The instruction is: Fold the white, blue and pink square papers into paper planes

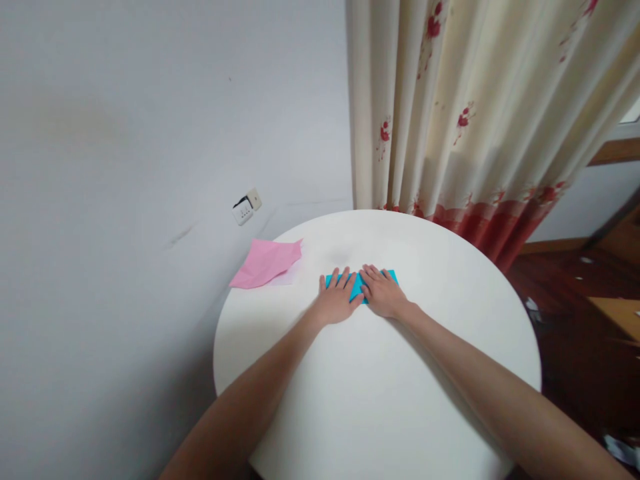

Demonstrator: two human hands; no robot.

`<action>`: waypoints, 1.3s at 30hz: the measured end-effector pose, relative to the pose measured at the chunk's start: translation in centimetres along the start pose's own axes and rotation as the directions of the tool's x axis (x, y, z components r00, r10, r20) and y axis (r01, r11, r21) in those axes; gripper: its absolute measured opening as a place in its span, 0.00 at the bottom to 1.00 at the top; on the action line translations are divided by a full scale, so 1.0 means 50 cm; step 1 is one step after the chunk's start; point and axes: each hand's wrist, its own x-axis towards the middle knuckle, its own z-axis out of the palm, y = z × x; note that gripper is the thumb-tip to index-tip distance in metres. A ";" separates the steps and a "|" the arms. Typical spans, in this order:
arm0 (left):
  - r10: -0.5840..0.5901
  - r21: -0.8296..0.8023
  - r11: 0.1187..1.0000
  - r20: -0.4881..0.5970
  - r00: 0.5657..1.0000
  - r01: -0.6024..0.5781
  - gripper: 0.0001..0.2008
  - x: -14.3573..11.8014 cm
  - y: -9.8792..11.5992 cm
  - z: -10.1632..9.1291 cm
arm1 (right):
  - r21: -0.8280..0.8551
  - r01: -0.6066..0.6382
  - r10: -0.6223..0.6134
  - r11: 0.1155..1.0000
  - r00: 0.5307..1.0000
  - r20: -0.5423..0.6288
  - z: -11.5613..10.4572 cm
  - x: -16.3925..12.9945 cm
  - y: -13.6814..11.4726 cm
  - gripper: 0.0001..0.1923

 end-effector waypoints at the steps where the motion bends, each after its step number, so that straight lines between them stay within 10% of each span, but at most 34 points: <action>1: 0.013 -0.004 1.000 0.013 1.000 -0.013 0.36 -0.001 -0.002 -0.004 | -0.005 -0.005 0.005 1.000 1.000 0.009 -0.002 -0.001 0.001 0.29; 13: -0.316 0.053 0.949 0.105 0.943 0.312 0.38 -0.023 -0.074 -0.039 | 0.006 -0.127 0.127 0.992 0.992 -0.004 -0.010 -0.007 -0.006 0.31; 23: -0.055 -0.003 0.998 -0.149 0.987 0.056 0.25 0.005 -0.071 -0.026 | -0.021 -0.356 0.354 0.934 0.933 -0.071 -0.052 -0.028 -0.030 0.25; 39: -0.197 -0.095 0.979 -0.191 0.962 0.181 0.18 0.005 -0.082 -0.047 | 0.018 -0.251 0.247 0.968 0.961 0.125 -0.090 -0.043 -0.031 0.15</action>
